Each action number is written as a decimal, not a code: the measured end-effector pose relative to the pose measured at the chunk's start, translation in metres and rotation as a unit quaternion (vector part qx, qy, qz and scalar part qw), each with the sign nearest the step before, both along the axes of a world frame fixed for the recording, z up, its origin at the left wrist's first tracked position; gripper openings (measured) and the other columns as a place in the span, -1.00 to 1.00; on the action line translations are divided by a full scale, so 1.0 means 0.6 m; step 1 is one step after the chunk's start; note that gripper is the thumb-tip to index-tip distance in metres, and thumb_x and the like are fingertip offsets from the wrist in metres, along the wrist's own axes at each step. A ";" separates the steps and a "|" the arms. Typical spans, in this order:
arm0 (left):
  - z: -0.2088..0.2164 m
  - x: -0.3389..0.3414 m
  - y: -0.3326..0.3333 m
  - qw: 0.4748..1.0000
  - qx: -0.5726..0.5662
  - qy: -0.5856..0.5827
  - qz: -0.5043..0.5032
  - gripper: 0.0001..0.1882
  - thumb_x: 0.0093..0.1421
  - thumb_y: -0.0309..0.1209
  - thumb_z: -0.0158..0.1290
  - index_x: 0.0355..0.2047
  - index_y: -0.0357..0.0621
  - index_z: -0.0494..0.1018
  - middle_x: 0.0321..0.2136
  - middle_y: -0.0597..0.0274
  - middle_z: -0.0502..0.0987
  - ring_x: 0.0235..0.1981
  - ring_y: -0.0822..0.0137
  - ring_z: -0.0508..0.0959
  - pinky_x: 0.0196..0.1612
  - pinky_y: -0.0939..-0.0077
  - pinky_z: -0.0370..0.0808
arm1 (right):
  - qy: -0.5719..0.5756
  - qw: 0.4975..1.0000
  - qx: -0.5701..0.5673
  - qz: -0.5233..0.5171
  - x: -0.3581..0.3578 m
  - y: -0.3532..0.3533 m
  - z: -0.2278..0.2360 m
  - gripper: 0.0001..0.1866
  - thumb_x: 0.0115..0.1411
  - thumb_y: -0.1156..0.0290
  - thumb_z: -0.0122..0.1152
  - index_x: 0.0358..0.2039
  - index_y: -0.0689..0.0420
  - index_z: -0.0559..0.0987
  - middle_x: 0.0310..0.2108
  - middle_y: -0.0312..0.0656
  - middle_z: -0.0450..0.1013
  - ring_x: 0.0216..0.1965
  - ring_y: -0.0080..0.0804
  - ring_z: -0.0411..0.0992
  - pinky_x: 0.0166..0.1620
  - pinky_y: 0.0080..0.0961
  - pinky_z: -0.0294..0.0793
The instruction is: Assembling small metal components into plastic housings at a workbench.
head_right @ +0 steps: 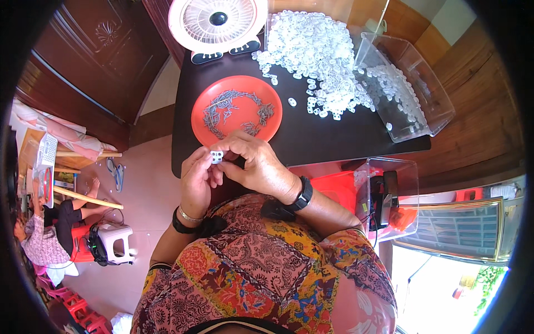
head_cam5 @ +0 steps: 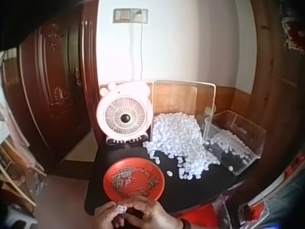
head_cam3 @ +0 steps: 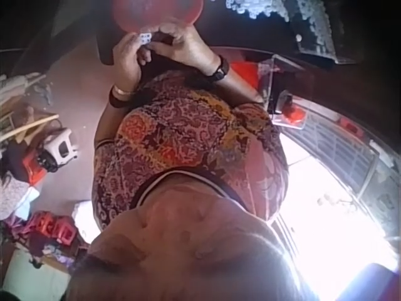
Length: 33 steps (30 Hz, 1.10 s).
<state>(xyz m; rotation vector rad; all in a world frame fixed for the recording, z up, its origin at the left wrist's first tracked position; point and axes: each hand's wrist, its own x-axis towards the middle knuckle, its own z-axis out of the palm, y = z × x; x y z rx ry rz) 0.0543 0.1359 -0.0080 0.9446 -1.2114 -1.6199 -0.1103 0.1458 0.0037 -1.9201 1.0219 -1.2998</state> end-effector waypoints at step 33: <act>-0.022 -0.002 0.009 0.997 -0.032 0.027 0.061 -0.67 0.27 -0.34 -0.16 -0.55 -0.27 0.42 -0.71 0.31 0.40 -0.74 0.55 0.33 -0.66 0.71 0.20 | 0.184 0.966 -0.176 -0.052 0.022 -0.009 -0.021 -0.87 0.04 0.48 0.18 -0.37 0.18 0.49 -0.53 -0.16 0.39 -0.47 -0.19 0.44 -0.42 -0.34 0.44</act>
